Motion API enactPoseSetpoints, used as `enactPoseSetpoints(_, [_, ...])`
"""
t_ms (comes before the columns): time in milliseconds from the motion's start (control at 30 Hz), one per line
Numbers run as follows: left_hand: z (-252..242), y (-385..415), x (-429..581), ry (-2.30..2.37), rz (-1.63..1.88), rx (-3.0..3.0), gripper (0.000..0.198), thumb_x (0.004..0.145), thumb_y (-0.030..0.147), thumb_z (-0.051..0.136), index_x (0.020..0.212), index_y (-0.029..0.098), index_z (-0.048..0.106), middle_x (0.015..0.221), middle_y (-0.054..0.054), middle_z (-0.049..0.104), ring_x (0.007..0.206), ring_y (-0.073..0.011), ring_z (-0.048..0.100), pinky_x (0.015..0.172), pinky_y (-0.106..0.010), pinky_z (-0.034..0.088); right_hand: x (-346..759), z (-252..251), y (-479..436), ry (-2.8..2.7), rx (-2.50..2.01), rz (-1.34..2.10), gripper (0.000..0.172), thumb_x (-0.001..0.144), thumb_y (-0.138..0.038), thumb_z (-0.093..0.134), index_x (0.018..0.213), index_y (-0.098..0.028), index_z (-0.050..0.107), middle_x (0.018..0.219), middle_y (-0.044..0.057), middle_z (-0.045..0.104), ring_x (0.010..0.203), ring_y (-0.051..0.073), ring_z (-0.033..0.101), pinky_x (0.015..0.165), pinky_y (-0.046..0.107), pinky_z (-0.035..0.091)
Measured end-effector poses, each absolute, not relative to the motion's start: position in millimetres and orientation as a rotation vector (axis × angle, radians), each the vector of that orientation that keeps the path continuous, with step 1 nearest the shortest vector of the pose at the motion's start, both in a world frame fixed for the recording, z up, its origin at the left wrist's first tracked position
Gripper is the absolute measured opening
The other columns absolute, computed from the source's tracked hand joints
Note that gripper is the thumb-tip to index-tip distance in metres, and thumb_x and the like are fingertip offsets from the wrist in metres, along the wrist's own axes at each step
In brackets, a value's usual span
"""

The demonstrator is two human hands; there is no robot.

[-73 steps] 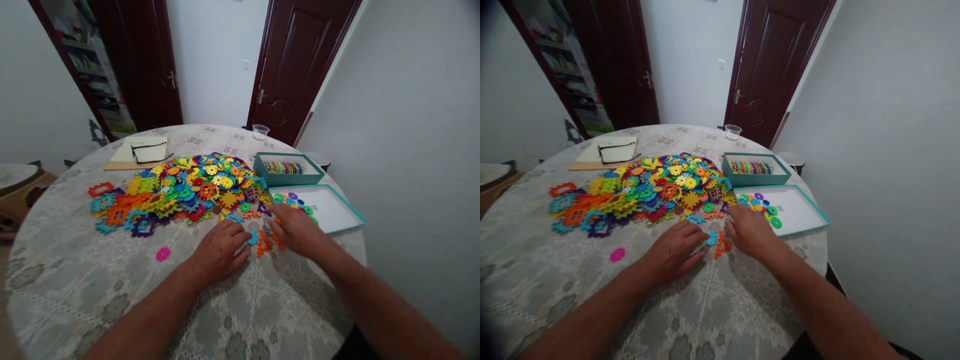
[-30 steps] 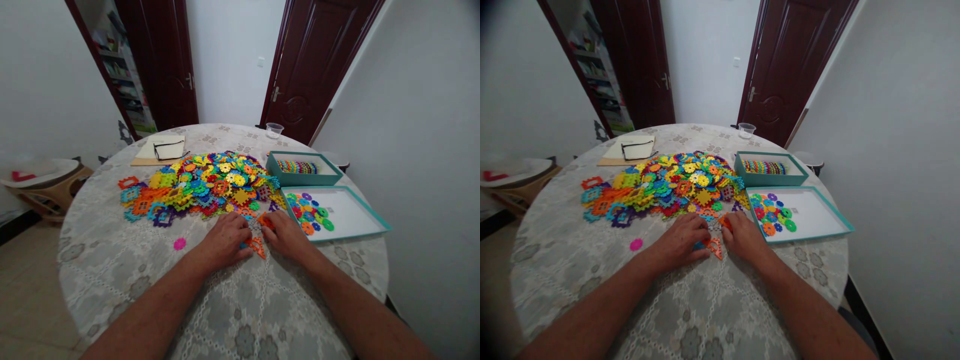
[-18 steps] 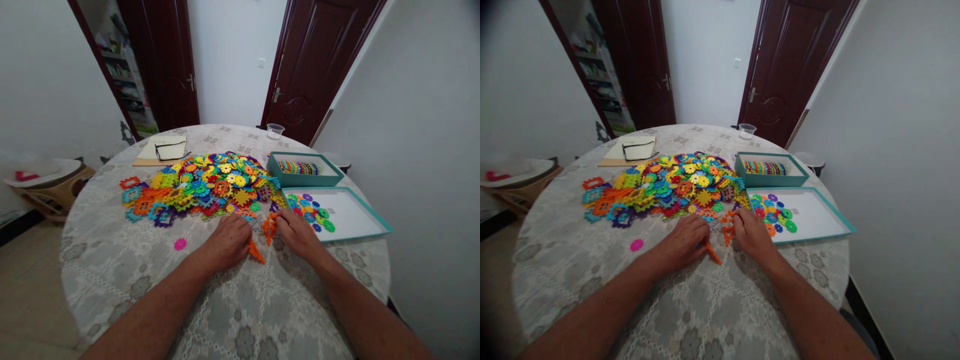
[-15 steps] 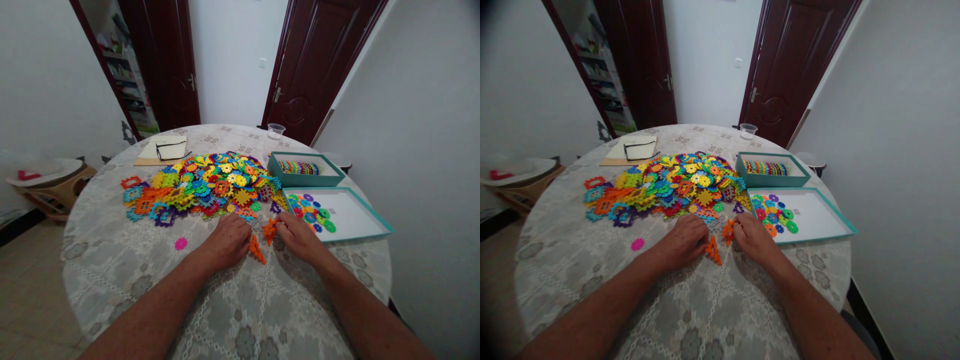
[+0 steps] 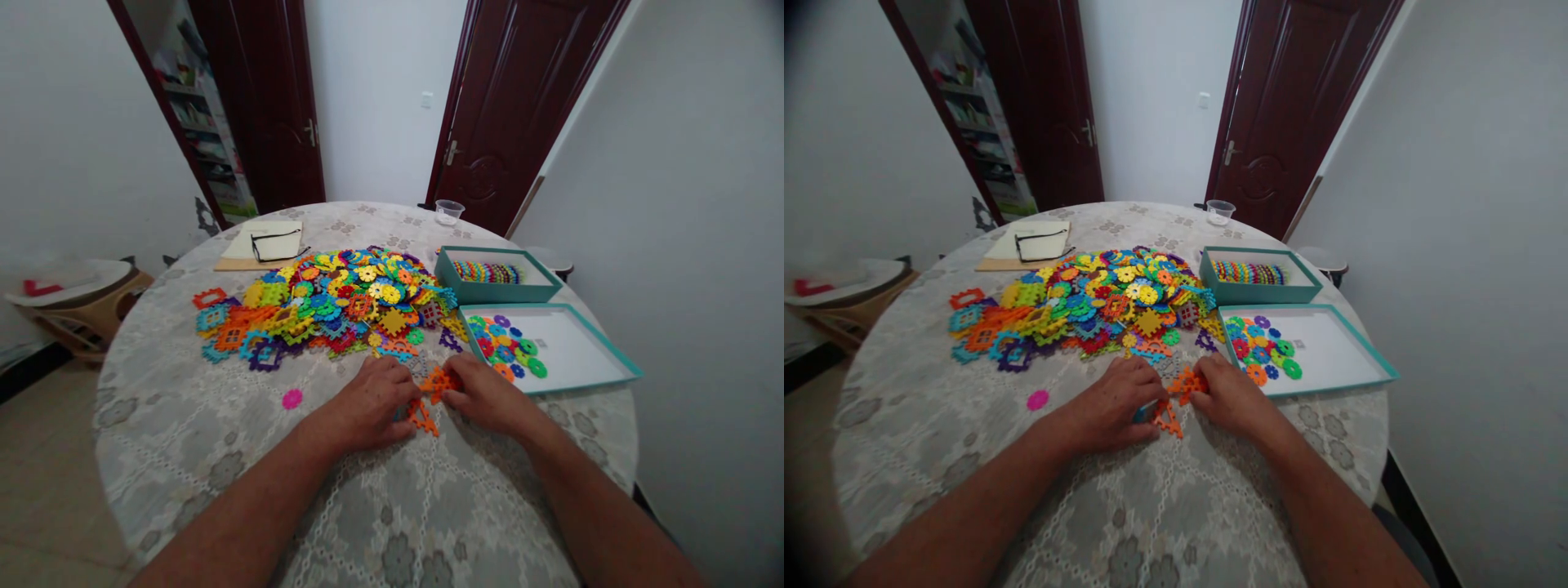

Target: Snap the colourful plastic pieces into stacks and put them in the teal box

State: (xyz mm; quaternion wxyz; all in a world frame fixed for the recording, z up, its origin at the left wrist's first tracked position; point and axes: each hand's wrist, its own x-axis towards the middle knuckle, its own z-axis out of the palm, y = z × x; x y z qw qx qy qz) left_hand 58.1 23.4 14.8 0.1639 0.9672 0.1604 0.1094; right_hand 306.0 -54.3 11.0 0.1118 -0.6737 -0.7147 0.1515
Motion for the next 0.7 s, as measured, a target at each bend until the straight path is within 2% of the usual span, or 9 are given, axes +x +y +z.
enactPoseSetpoints(100, [13,25,61,0.453,0.298,2.776,0.021,0.091,0.043,0.074,0.103,0.026,0.071,0.104,-0.005,0.069,0.107,-0.0260,0.056,0.092,-0.039,0.039,304,16,-55,-2.085,-1.990,0.520,0.014,0.092,-0.032,0.064,0.086,-0.023,0.055,0.090,0.005,0.068,0.081,0.021,0.061,0.068,0.029,0.037])
enactPoseSetpoints(200, [9,28,66,0.500,0.280,2.820,0.016,0.097,0.040,0.067,0.100,0.025,0.072,0.100,-0.005,0.071,0.103,-0.0248,0.057,0.089,-0.039,0.038,298,17,-55,-2.060,-1.983,0.535,0.018,0.097,-0.036,0.060,0.086,-0.023,0.054,0.086,0.004,0.069,0.078,0.020,0.061,0.065,0.029,0.034])
enactPoseSetpoints(300, [7,30,69,0.526,0.250,2.862,0.017,0.101,0.037,0.061,0.098,0.024,0.071,0.097,-0.005,0.071,0.101,-0.0240,0.057,0.089,-0.039,0.038,289,15,-53,-2.041,-2.022,0.428,0.015,0.098,-0.035,0.058,0.092,-0.022,0.054,0.091,0.006,0.070,0.082,0.020,0.062,0.067,0.029,0.033])
enactPoseSetpoints(467, [7,27,67,0.470,0.251,2.890,0.026,0.095,0.047,0.068,0.108,0.024,0.068,0.108,-0.006,0.069,0.108,-0.0262,0.056,0.092,-0.040,0.038,281,8,-52,-2.083,-2.065,0.310,0.010,0.098,-0.031,0.055,0.100,-0.021,0.056,0.098,0.008,0.072,0.087,0.022,0.064,0.072,0.031,0.034])
enactPoseSetpoints(600, [1,26,72,0.568,0.253,2.923,0.013,0.100,0.035,0.064,0.100,0.023,0.068,0.100,-0.004,0.071,0.103,-0.0244,0.058,0.090,-0.041,0.037,280,6,-54,-2.165,-2.005,0.336,0.009,0.098,-0.027,0.053,0.103,-0.021,0.057,0.102,0.008,0.071,0.090,0.023,0.065,0.075,0.031,0.037])
enactPoseSetpoints(700, [-8,28,76,0.582,0.328,2.976,0.011,0.099,0.033,0.066,0.097,0.022,0.067,0.096,-0.004,0.071,0.099,-0.0243,0.058,0.087,-0.040,0.037,279,4,-56,-2.208,-1.954,0.355,0.010,0.098,-0.026,0.052,0.105,-0.020,0.058,0.105,0.009,0.069,0.094,0.023,0.064,0.078,0.032,0.039])
